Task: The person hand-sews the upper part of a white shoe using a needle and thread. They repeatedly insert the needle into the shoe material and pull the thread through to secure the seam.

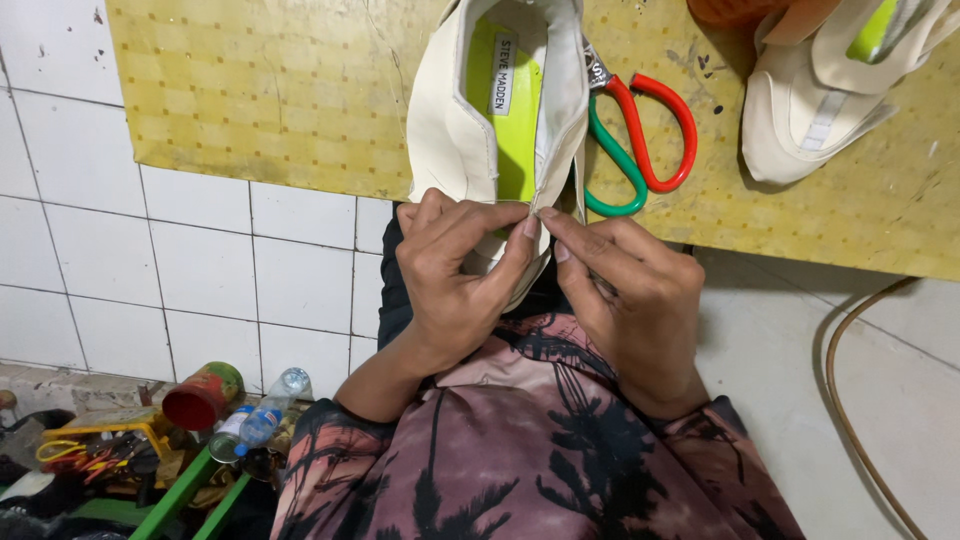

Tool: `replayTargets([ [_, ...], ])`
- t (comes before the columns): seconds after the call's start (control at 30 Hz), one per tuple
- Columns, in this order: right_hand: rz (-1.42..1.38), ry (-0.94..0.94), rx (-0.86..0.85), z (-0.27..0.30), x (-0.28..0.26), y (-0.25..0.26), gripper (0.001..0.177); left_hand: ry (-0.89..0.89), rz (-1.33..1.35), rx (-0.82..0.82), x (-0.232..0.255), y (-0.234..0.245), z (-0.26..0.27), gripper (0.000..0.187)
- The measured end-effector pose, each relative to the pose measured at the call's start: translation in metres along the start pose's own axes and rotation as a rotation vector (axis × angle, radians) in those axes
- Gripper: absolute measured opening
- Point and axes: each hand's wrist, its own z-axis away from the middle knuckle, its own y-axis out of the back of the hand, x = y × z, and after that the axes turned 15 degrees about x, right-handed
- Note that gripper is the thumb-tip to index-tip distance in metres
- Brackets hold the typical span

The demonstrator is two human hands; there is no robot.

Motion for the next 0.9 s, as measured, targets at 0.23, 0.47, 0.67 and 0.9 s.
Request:
replayTargets([
  [0.23, 0.012, 0.037, -0.031, -0.008, -0.001, 0.006, 0.034, -0.046, -0.015, 0.020, 0.002, -0.002, -0.001, 0.005],
  [0.47, 0.018, 0.159, -0.050, -0.016, 0.005, 0.011, 0.036, -0.107, -0.021, 0.035, 0.004, -0.003, 0.000, 0.004],
  [0.67, 0.075, 0.255, -0.102, -0.026, 0.001, 0.015, 0.028, -0.130, -0.098, 0.056, 0.003, -0.004, 0.002, 0.004],
  [0.9, 0.318, 0.354, -0.225, -0.036, -0.006, 0.021, 0.029, -0.153, -0.127, 0.072, -0.001, -0.007, 0.005, 0.007],
])
